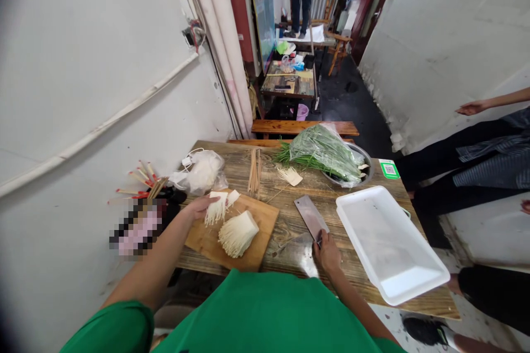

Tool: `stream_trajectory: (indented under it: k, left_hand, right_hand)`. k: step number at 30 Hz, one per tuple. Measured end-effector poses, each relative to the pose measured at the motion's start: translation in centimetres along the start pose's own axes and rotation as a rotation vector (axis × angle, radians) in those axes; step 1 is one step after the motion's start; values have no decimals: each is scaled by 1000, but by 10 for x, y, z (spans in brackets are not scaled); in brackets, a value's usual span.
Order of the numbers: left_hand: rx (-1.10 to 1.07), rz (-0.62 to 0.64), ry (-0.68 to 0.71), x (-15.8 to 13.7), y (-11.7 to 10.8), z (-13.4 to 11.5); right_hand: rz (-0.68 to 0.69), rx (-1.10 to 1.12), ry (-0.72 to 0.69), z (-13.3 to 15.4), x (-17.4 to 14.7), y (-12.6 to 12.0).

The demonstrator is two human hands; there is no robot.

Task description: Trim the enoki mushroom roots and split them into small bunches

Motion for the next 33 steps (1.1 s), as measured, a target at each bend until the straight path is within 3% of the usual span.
stream_trajectory:
  k: [5,9,13,16,19,25,33]
  left_hand:
    - [-30,87,32,0,14,-7]
    - [-94,100,118,-9,31,-15]
    - [-168,72,234,-32,50,-21]
    - [-254,-42,287,-57,58,-18]
    - [-352,-171,317,-84,61,-9]
    - [-391,-280,321,-119,67,6]
    - [-359,-320,291,-135,81,3]
  right_hand:
    - [-6,-14,20,3,-5,-6]
    - [-39,-42,4,15,-7,-29]
    - [8,14,-100,52,17,-61]
    - [69,38,-192,94,56,-74]
    - [168,63,-275,143,100,-72]
    - [306,109,-308,230,166,-53]
    - [353,153,-162,283,213,-32]
Point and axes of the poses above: each hand's wrist, its own x-axis towards the middle knuckle, its own y-axis out of the palm, z = x × y, the point moved 5 cm from there along x, towards the middle knuckle, and after that the axes turned 11 degrees about z, right-handed, at the moved point
